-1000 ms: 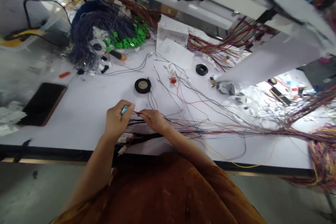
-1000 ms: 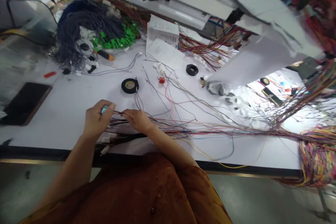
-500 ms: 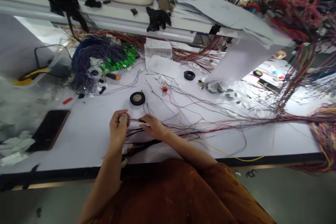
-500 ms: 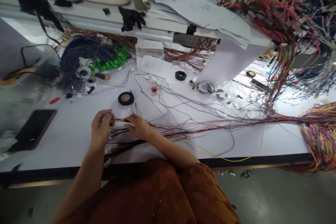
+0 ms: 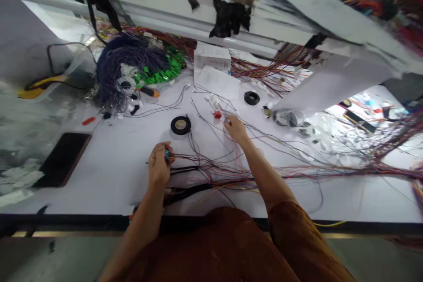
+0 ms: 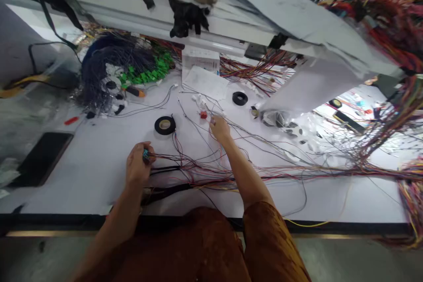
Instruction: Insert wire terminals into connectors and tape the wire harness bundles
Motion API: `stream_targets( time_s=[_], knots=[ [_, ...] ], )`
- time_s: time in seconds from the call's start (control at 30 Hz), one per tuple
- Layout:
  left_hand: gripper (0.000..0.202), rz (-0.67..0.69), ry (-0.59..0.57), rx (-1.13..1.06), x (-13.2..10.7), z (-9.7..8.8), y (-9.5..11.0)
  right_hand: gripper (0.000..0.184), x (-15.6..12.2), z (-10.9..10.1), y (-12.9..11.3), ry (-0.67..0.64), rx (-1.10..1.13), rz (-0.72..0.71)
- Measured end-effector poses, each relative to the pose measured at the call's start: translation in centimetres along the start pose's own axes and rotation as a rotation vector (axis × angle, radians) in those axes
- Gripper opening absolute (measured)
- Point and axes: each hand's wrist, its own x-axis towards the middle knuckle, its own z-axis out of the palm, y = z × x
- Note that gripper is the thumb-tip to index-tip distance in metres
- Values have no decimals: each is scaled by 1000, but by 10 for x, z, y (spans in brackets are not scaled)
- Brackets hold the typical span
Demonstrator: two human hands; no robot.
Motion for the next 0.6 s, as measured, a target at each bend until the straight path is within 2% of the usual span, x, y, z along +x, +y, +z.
stream_targets(
  time_s=[0.13,0.27,0.37,0.5,0.6],
  knots=[
    [38,-7,47,-23,1,1,-2,38,12,11,2,-54,30,-235],
    [39,-10,19,-82,2,1,-1,39,17,24,10,57,132,-389],
    [39,-7,1,-109,2,-1,0,49,15,32,11,140,160,-419],
    [38,-26,7,-114,4,-4,0,54,24,38,-1,62,157,-364],
    [39,-30,1,-102,4,-8,-1,52,36,39,-14,66,180,-293]
  ],
)
